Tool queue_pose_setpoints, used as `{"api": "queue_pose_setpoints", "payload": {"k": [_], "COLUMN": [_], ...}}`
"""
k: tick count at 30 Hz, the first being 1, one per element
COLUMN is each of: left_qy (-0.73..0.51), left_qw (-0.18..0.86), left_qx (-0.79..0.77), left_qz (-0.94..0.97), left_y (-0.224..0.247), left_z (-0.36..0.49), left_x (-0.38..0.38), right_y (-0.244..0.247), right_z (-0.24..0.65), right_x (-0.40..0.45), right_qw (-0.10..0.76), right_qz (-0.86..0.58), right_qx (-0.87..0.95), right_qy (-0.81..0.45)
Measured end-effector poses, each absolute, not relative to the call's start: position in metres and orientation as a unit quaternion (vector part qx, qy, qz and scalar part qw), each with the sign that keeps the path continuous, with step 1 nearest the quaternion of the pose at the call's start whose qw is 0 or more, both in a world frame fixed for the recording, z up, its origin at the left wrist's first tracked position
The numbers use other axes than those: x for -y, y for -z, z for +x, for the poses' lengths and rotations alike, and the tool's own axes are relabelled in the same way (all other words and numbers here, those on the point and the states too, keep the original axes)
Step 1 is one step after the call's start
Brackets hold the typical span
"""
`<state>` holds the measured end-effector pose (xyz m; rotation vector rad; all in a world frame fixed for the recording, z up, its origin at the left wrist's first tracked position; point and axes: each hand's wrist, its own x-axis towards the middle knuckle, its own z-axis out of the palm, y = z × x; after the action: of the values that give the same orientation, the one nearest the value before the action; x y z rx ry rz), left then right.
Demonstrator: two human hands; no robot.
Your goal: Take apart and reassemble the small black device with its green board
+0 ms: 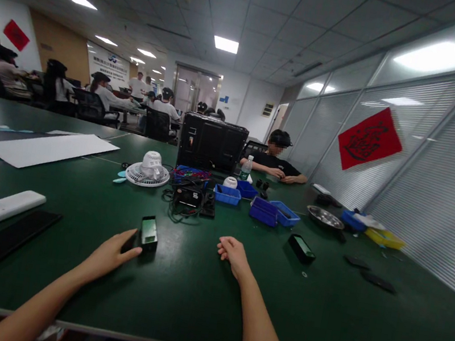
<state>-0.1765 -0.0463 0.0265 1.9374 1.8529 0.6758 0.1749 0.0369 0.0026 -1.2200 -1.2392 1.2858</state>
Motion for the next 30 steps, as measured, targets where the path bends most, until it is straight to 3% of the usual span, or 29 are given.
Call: {"api": "queue_pose_setpoints", "payload": {"k": [11,18,25,30], "left_qy": [-0.288,-0.304,-0.355,-0.356], "left_qw": [0.341,0.322,0.371,0.359], "left_qx": [-0.647,-0.587,-0.489,-0.491], "left_qz": [0.618,0.678,0.705,0.709], "left_y": [-0.036,-0.035,-0.006,-0.006], "left_z": [-0.153,-0.098,-0.050,-0.052], "left_x": [0.025,-0.004,0.003,0.006], "right_y": [0.002,0.001,0.004,-0.005], "right_z": [0.162,0.163,0.161,0.158], "right_x": [-0.037,-0.035,-0.035,-0.027], "right_qw": [0.449,0.447,0.423,0.458], "right_qz": [-0.540,-0.532,-0.541,-0.523], "right_qx": [0.561,0.569,0.603,0.672], "right_qy": [-0.437,-0.440,-0.405,-0.256]}}
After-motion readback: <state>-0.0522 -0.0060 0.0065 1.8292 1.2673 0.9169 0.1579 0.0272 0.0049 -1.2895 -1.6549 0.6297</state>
